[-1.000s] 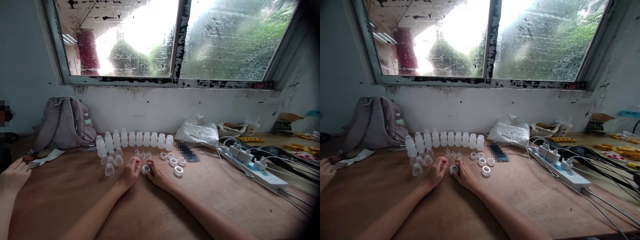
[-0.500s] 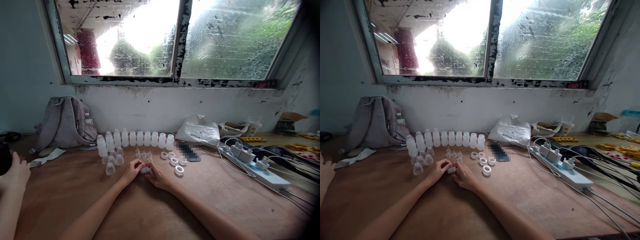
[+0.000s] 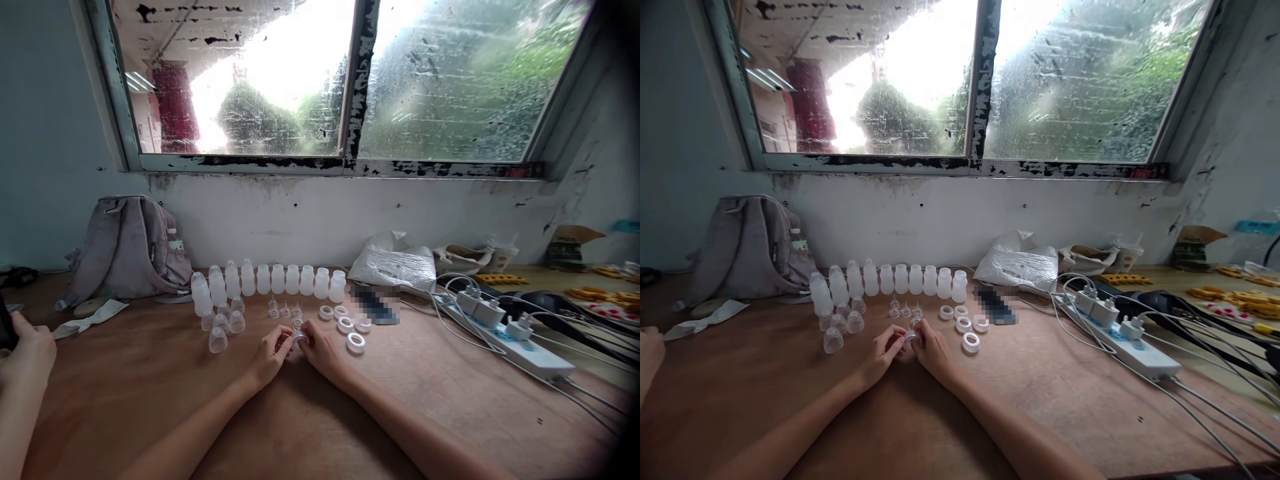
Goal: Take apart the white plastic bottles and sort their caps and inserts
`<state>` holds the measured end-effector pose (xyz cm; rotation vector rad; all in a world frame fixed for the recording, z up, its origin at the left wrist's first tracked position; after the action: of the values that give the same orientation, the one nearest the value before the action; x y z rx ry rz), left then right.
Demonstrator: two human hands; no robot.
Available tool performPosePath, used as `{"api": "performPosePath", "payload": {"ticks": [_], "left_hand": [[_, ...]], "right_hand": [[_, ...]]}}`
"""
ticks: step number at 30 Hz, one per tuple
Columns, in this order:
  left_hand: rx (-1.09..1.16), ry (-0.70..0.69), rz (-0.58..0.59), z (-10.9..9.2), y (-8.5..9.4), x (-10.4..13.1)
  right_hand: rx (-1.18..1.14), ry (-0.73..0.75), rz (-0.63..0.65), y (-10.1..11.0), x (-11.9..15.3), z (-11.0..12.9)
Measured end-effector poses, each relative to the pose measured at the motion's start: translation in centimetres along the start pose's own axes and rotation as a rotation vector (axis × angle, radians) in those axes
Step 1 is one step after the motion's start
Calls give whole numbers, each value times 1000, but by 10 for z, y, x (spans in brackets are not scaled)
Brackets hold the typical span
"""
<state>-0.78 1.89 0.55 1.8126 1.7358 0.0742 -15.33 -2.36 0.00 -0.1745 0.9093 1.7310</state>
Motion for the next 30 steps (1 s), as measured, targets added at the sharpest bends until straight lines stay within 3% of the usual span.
{"api": "performPosePath", "payload": {"ticks": [14,20,23,25,30], "left_hand": [[-143,-184,74,4,-3,3],[-287,-247,101,-10,3,1],[-501,-195,-4,-15,18,-27],[-745,-42,-108,-11,34,-58],[-880,176,-186,14,69,-134]], "right_hand": [[-226,-78,-15,0,-4,-5],[-242,-119,-38,3,-5,-12],[-235,-160,-67,5,-4,-13],[-236,-169,-52,6,-3,-13],[-286,-173,-26,10,-2,-10]]}}
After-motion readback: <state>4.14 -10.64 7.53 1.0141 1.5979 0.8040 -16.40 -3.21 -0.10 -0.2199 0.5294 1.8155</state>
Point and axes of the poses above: each hand's wrist, its own x-axis away from the middle knuckle, its own y-axis out of the back of the hand, z = x × y, the point moved 1 cm from there along -x, towards the middle knuckle, and after that the axes turned 12 degrees about -x, right-handed, at the moved point
